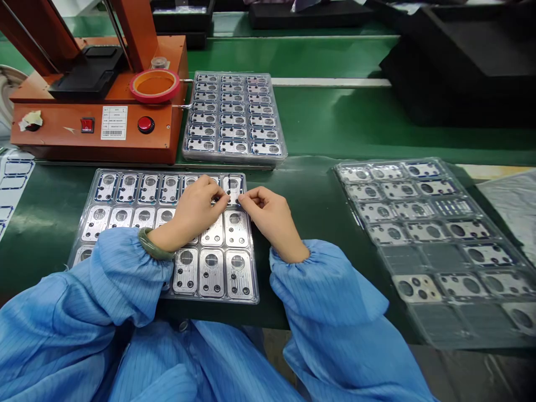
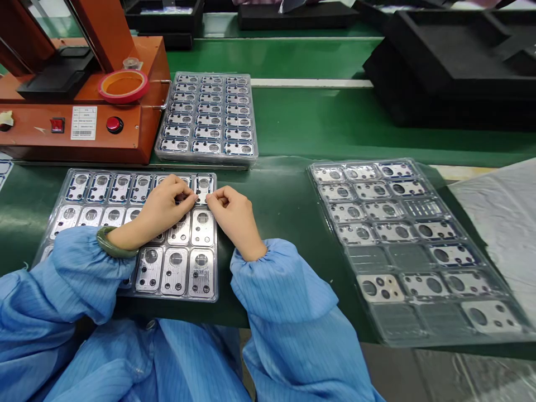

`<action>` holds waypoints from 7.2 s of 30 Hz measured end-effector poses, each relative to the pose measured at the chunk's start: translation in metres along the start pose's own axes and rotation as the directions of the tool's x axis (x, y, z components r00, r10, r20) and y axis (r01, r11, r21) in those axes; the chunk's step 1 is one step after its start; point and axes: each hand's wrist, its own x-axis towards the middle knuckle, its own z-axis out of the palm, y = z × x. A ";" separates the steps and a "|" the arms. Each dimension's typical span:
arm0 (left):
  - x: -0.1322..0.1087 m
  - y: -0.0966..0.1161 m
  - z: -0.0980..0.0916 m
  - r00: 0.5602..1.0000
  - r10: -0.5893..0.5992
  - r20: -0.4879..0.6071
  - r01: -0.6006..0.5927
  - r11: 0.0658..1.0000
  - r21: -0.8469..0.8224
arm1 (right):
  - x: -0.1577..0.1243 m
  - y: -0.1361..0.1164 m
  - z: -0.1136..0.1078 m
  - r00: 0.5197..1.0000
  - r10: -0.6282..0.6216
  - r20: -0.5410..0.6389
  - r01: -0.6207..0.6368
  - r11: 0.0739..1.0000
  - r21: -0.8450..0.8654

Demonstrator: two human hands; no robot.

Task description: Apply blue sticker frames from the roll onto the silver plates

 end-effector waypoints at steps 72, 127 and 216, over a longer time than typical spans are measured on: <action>-0.001 -0.004 0.008 0.964 0.098 -0.246 -0.167 0.946 -0.278 | -0.006 0.001 0.003 0.936 -0.308 -0.173 0.325 0.943 0.076; -0.020 0.019 0.004 0.955 -0.052 -0.293 -0.166 0.723 -0.671 | -0.015 0.002 -0.009 0.486 -0.862 -0.143 0.680 0.476 -0.558; -0.029 0.015 -0.003 0.947 -0.002 -0.323 -0.197 0.788 -0.583 | -0.038 -0.022 0.007 0.875 -0.482 0.032 0.474 0.870 0.140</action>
